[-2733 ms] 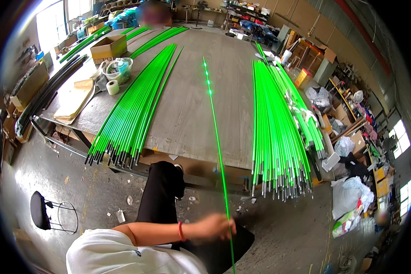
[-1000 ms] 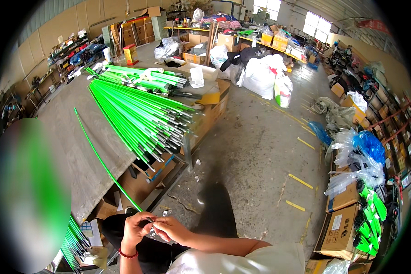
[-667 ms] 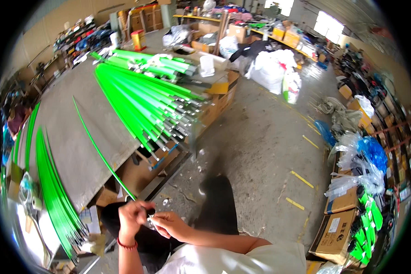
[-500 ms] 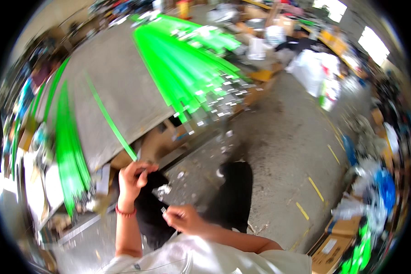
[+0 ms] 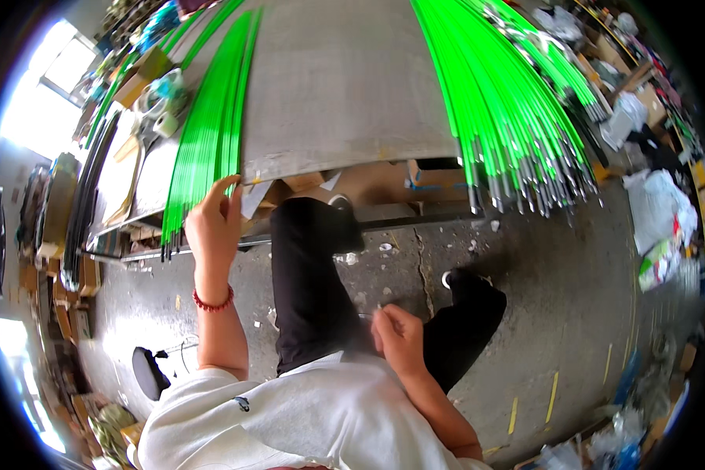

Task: The person uses a small blade to strip the green outer coating from the ends of long, thin green rods. They then insert a small metal connector into the stripped end of the rod and place the finished item on a table.

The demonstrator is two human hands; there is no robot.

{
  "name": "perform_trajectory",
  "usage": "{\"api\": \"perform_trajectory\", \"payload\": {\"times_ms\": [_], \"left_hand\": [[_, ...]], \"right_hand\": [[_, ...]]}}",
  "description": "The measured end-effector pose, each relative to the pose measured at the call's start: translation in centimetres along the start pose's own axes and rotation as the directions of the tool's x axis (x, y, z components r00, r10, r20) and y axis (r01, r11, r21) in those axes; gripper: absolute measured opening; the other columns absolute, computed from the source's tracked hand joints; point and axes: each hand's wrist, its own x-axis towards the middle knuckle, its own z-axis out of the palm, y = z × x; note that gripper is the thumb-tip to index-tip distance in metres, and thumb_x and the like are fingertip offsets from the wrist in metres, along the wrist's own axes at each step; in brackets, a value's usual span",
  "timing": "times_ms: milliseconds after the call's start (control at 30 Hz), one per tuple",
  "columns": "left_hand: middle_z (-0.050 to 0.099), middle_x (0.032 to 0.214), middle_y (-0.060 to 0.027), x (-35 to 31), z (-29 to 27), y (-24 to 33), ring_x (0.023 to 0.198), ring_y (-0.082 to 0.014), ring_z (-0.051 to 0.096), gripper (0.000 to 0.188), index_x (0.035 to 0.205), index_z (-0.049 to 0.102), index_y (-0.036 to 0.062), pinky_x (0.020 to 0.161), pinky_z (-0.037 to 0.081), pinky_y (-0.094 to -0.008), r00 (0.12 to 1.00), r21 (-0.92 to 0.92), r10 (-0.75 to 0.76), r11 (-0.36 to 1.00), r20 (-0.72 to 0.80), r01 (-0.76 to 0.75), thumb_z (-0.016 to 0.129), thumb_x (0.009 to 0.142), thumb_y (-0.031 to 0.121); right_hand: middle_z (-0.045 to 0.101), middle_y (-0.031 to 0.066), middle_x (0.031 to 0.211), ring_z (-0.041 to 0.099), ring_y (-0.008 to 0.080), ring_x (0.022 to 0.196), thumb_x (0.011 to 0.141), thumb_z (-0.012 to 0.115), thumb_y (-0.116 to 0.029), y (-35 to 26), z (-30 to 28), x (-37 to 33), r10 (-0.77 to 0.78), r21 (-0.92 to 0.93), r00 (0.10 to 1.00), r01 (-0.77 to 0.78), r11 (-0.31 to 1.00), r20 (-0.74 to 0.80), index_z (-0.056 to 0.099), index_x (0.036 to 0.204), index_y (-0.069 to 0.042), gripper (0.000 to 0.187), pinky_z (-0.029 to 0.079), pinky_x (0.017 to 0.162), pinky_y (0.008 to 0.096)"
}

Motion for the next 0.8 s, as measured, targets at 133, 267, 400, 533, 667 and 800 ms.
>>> {"api": "perform_trajectory", "payload": {"times_ms": [133, 267, 400, 533, 667, 800], "left_hand": [[0.068, 0.079, -0.0066, -1.5, 5.7, 7.7, 0.06, -0.0094, 0.06, 0.019, 0.105, 0.066, 0.0023, 0.056, 0.047, -0.022, 0.958, -0.56, 0.159, 0.829, 0.237, 0.001, 0.064, 0.09, 0.013], [0.065, 0.097, -0.0064, -0.5, 12.4, 15.4, 0.067, -0.0112, 0.058, 0.037, 0.115, 0.057, -0.0027, 0.058, 0.045, -0.0219, 0.671, -0.701, 0.223, 0.349, 0.707, 0.622, 0.061, 0.094, 0.027], [0.057, 0.081, -0.0009, 2.0, 19.3, 18.1, 0.063, -0.0118, 0.05, 0.033, 0.092, 0.057, 0.0074, 0.053, 0.04, -0.0241, 0.457, -0.404, 0.229, -0.243, 0.86, 0.882, 0.064, 0.091, 0.039], [0.056, 0.078, 0.0008, 3.4, 21.9, 20.3, 0.059, -0.0091, 0.044, 0.031, 0.081, 0.056, 0.0105, 0.048, 0.032, -0.0216, 0.431, -0.405, 0.176, -0.167, 0.885, 0.899, 0.065, 0.09, 0.039], [0.054, 0.074, 0.0015, 2.8, 22.8, 19.8, 0.056, -0.008, 0.041, 0.032, 0.075, 0.056, 0.0115, 0.044, 0.027, -0.0205, 0.477, -0.46, 0.19, -0.128, 0.858, 0.879, 0.064, 0.091, 0.038], [0.056, 0.076, 0.0002, -0.2, 19.6, 15.1, 0.057, -0.0075, 0.042, 0.024, 0.086, 0.062, 0.0078, 0.045, 0.034, -0.0213, 0.558, -0.579, 0.224, 0.036, 0.799, 0.815, 0.054, 0.092, 0.029]], "right_hand": [[0.048, -0.0028, 0.052, 0.043, 0.0037, 0.046, 0.094, 0.055, -0.016, 0.2, -0.4, 0.2, -0.019, -0.037, 1.0, 0.02, 0.999, 0.012, 0.055, 0.068, -0.004, 0.029, 0.032, 0.044, 0.0217], [0.049, -0.0018, 0.054, 0.044, 0.0037, 0.047, 0.094, 0.055, -0.015, -0.7, -1.2, -0.7, -0.116, -0.112, 0.992, 0.111, 0.987, -0.041, 0.055, 0.069, -0.002, 0.028, 0.033, 0.045, 0.0219], [0.051, 0.0004, 0.057, 0.045, 0.004, 0.047, 0.096, 0.052, -0.013, 0.0, -2.8, -1.7, -0.163, -0.175, 0.982, 0.145, 0.974, -0.095, 0.052, 0.069, -0.001, 0.03, 0.033, 0.044, 0.0207], [0.052, 0.0006, 0.059, 0.045, 0.004, 0.047, 0.096, 0.053, -0.011, 0.8, -4.0, -2.1, -0.091, -0.131, 0.978, 0.067, 0.989, -0.186, 0.052, 0.069, -0.001, 0.029, 0.033, 0.044, 0.0203], [0.052, 0.0007, 0.059, 0.045, 0.0039, 0.048, 0.095, 0.053, -0.01, 0.4, -4.1, -1.7, -0.126, -0.16, 0.976, 0.098, 0.982, -0.179, 0.052, 0.069, -0.001, 0.028, 0.033, 0.044, 0.0206], [0.051, 0.0007, 0.06, 0.045, 0.0044, 0.049, 0.095, 0.051, -0.008, 0.3, -4.7, -0.9, -0.175, -0.266, 0.969, 0.125, 0.956, -0.173, 0.051, 0.07, -0.001, 0.026, 0.033, 0.044, 0.0213]]}}
